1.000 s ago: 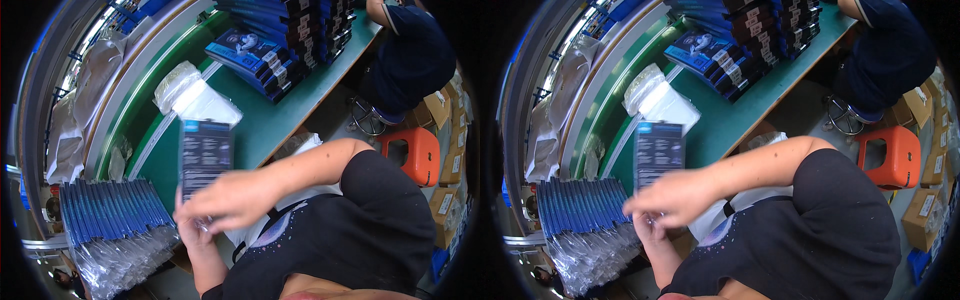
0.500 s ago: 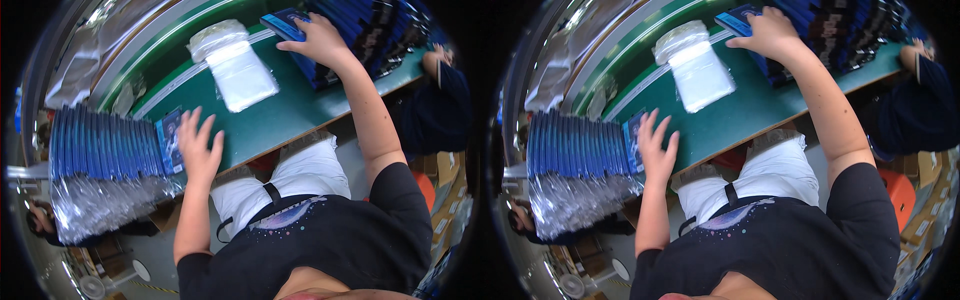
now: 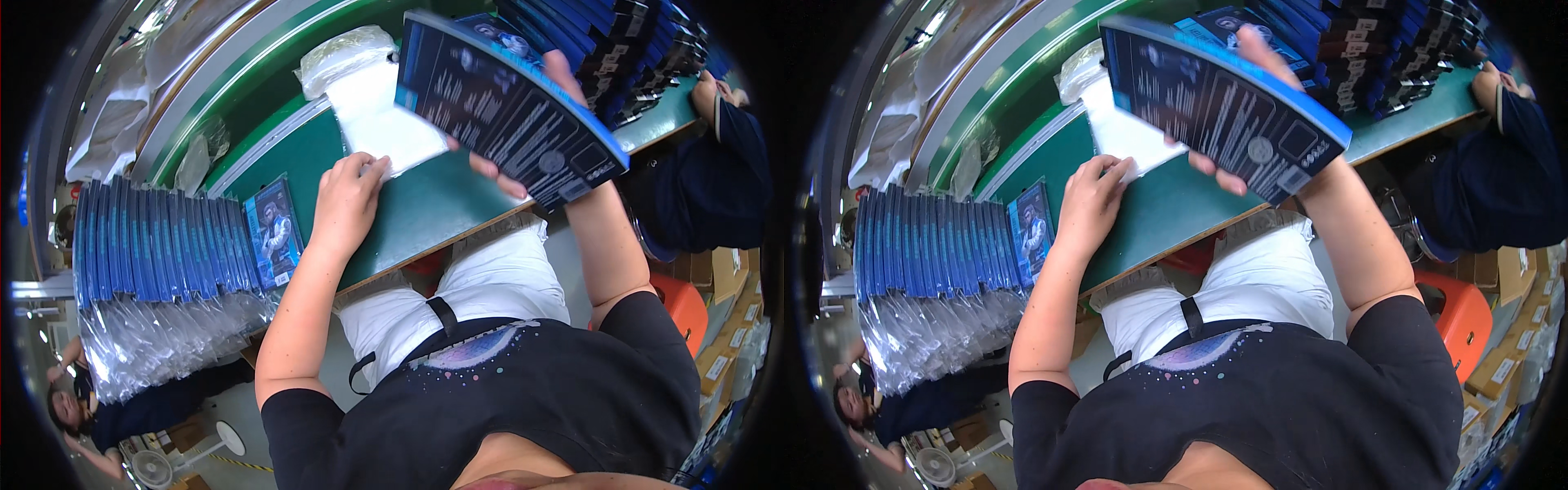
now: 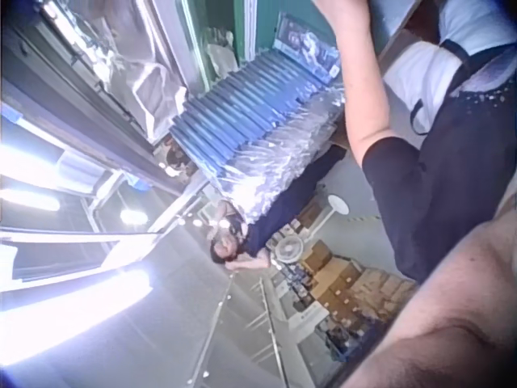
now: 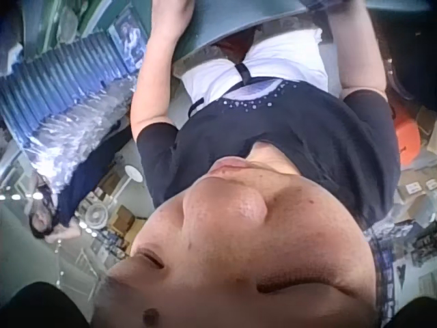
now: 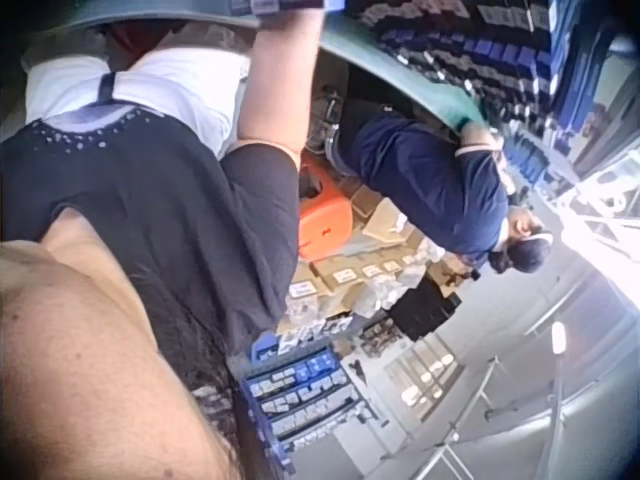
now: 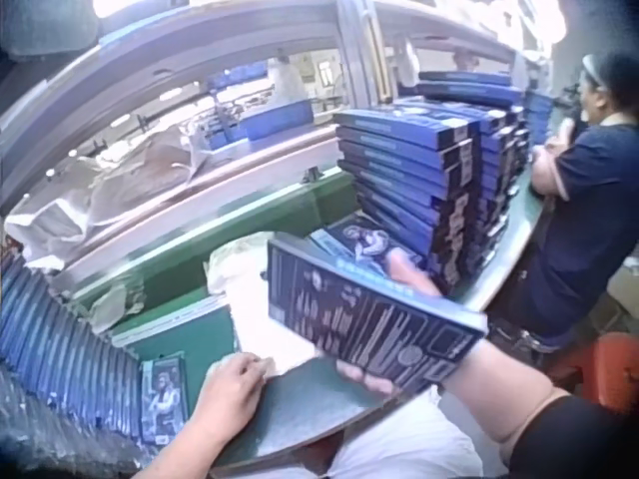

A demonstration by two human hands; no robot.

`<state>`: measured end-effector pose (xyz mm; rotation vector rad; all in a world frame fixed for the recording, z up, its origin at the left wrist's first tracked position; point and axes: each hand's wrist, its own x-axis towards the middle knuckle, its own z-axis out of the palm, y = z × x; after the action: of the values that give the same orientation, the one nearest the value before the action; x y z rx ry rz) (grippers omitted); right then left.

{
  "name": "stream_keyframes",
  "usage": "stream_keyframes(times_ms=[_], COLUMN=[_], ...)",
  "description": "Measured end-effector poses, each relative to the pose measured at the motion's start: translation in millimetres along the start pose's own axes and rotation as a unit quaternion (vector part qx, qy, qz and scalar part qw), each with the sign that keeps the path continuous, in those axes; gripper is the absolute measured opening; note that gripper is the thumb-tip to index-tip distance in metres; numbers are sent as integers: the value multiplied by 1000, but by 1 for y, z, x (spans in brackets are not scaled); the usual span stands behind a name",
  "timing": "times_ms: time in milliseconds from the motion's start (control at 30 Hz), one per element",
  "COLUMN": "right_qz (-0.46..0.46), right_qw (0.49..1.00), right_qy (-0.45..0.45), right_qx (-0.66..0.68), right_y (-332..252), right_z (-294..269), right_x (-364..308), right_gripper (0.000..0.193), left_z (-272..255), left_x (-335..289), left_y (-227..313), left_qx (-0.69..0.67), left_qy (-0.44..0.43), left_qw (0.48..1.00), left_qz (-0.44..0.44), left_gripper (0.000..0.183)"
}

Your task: The recorder is packing blue electronic devices into clear plastic bags at a workstation.

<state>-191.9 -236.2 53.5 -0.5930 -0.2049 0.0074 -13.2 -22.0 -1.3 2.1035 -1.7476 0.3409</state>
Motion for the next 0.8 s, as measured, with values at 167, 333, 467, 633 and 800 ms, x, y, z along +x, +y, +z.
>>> stream_keyframes(times_ms=[167,333,467,633,800], right_qz=[73,56,90,88,102], right_qw=[994,991,992,991,991], right_qy=[57,115,86,97,84], right_qx=[48,-32,18,-8,-21], right_y=[58,71,78,83,87], right_z=[-39,-31,-35,-34,-29], right_x=[-16,-19,-20,-13,3], right_gripper=[55,51,58,65,77], left_z=[1,-3,-4,-7,-10], left_x=[1,2,3,9,14], left_y=[-7,-4,-11,-5,-9], left_qx=[-27,-49,13,-47,-176], left_qy=[-39,39,-8,25,51], left_qw=[997,997,1000,996,979], left_qz=[-69,-55,-26,-75,-91], left_gripper=[31,32,32,31,21])
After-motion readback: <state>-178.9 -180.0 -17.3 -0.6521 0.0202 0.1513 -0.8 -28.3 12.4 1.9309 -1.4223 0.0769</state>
